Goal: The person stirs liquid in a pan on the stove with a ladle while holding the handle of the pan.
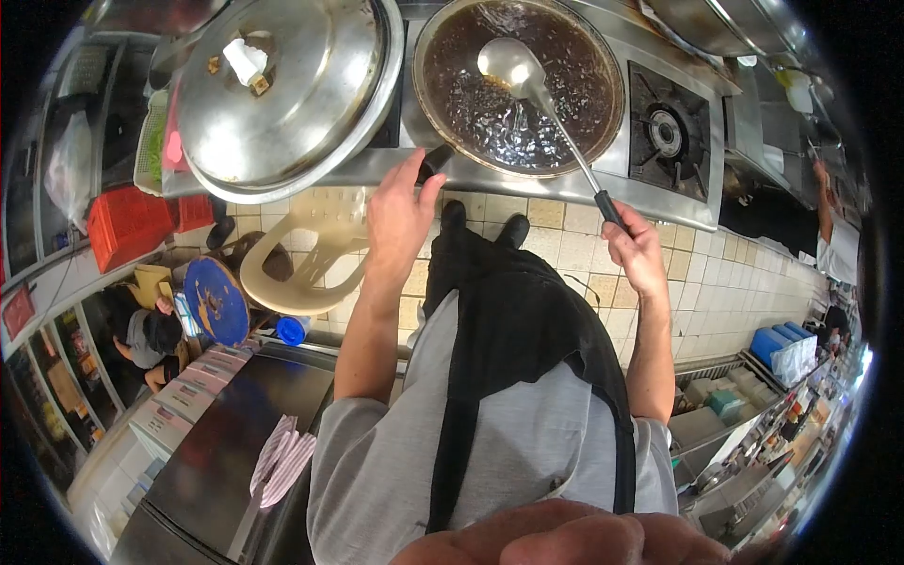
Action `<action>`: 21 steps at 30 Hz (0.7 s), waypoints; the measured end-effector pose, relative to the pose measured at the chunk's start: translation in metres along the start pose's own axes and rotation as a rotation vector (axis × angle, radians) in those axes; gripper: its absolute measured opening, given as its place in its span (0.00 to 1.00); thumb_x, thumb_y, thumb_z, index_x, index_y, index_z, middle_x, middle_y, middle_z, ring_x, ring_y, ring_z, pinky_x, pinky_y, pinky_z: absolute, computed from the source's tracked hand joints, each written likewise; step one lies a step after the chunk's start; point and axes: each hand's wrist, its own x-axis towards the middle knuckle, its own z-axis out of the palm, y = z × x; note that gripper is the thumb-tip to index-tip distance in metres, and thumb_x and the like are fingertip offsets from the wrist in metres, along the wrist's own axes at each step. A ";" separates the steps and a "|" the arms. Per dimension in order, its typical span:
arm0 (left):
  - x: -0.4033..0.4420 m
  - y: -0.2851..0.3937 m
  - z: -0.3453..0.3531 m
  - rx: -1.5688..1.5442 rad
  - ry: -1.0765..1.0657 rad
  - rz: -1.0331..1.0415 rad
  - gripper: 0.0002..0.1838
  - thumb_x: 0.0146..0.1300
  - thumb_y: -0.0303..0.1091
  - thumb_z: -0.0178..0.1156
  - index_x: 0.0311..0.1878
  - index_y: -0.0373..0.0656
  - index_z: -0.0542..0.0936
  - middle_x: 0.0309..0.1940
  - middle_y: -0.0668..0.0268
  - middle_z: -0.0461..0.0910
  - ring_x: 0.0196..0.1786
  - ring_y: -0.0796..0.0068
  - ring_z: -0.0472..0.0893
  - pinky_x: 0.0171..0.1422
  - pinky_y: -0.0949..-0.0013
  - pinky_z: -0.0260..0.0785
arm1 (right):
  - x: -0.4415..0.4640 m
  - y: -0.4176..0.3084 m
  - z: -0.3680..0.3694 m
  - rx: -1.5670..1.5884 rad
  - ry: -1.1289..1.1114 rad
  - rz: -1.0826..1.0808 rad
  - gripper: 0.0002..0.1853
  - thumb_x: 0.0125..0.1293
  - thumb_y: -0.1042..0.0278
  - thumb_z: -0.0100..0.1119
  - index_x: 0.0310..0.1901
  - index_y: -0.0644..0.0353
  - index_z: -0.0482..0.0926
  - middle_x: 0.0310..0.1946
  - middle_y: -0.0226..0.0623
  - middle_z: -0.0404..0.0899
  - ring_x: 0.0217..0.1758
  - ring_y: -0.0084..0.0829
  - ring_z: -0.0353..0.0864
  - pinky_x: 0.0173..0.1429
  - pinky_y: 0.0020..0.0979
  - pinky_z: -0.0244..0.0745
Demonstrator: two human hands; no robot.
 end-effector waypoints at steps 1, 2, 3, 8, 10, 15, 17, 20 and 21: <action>0.000 0.000 0.000 -0.010 -0.003 -0.006 0.25 0.65 0.37 0.74 0.63 0.39 0.83 0.46 0.49 0.87 0.44 0.55 0.88 0.48 0.59 0.80 | 0.000 -0.003 0.000 -0.028 0.024 -0.020 0.23 0.73 0.74 0.61 0.69 0.65 0.77 0.32 0.23 0.77 0.23 0.11 0.64 0.26 0.20 0.56; 0.000 -0.001 0.000 -0.011 0.002 0.001 0.25 0.65 0.37 0.74 0.63 0.39 0.83 0.46 0.49 0.87 0.44 0.55 0.88 0.48 0.59 0.81 | 0.002 -0.002 -0.001 -0.066 0.061 -0.056 0.24 0.72 0.73 0.62 0.69 0.65 0.78 0.31 0.21 0.76 0.24 0.11 0.63 0.27 0.20 0.57; 0.000 -0.002 0.000 -0.012 0.007 0.009 0.25 0.65 0.37 0.74 0.63 0.39 0.83 0.47 0.49 0.87 0.44 0.55 0.88 0.48 0.59 0.81 | 0.004 0.001 -0.003 -0.104 0.097 -0.093 0.24 0.72 0.73 0.62 0.68 0.65 0.78 0.31 0.20 0.75 0.25 0.12 0.63 0.28 0.20 0.58; 0.002 -0.006 -0.002 -0.021 -0.010 0.034 0.26 0.66 0.38 0.74 0.64 0.37 0.83 0.48 0.48 0.87 0.44 0.56 0.89 0.49 0.59 0.81 | 0.021 0.003 -0.010 -0.239 0.278 -0.186 0.24 0.72 0.69 0.63 0.67 0.67 0.78 0.37 0.24 0.80 0.35 0.15 0.73 0.40 0.21 0.69; 0.003 -0.008 -0.002 -0.015 -0.004 0.073 0.26 0.66 0.39 0.74 0.63 0.37 0.83 0.48 0.48 0.87 0.43 0.57 0.89 0.48 0.59 0.81 | 0.028 0.001 -0.009 -0.308 0.345 -0.201 0.24 0.72 0.68 0.63 0.67 0.70 0.77 0.42 0.29 0.83 0.43 0.19 0.76 0.50 0.24 0.73; 0.005 -0.008 -0.010 -0.051 -0.087 0.050 0.25 0.69 0.42 0.71 0.64 0.39 0.82 0.50 0.49 0.86 0.48 0.48 0.87 0.51 0.53 0.80 | 0.048 0.003 -0.004 -0.384 0.417 -0.235 0.25 0.72 0.67 0.63 0.66 0.70 0.77 0.45 0.34 0.84 0.47 0.23 0.78 0.55 0.27 0.74; 0.006 -0.010 -0.011 -0.084 -0.103 0.056 0.25 0.70 0.42 0.69 0.65 0.40 0.81 0.51 0.49 0.86 0.50 0.44 0.85 0.53 0.50 0.79 | 0.055 0.006 0.000 -0.404 0.413 -0.262 0.24 0.72 0.68 0.62 0.66 0.71 0.77 0.45 0.35 0.85 0.48 0.24 0.79 0.56 0.28 0.74; 0.008 -0.016 -0.010 -0.100 -0.103 0.093 0.25 0.70 0.43 0.69 0.65 0.40 0.81 0.52 0.50 0.86 0.51 0.44 0.85 0.54 0.50 0.79 | 0.063 0.007 0.007 -0.407 0.396 -0.255 0.25 0.72 0.67 0.62 0.66 0.71 0.77 0.46 0.39 0.86 0.49 0.25 0.81 0.57 0.29 0.75; 0.009 -0.015 -0.012 -0.094 -0.114 0.092 0.25 0.70 0.43 0.69 0.64 0.40 0.81 0.52 0.50 0.86 0.51 0.44 0.85 0.54 0.50 0.79 | 0.065 0.006 0.010 -0.402 0.389 -0.244 0.25 0.72 0.67 0.62 0.66 0.71 0.77 0.47 0.40 0.86 0.49 0.26 0.81 0.58 0.30 0.75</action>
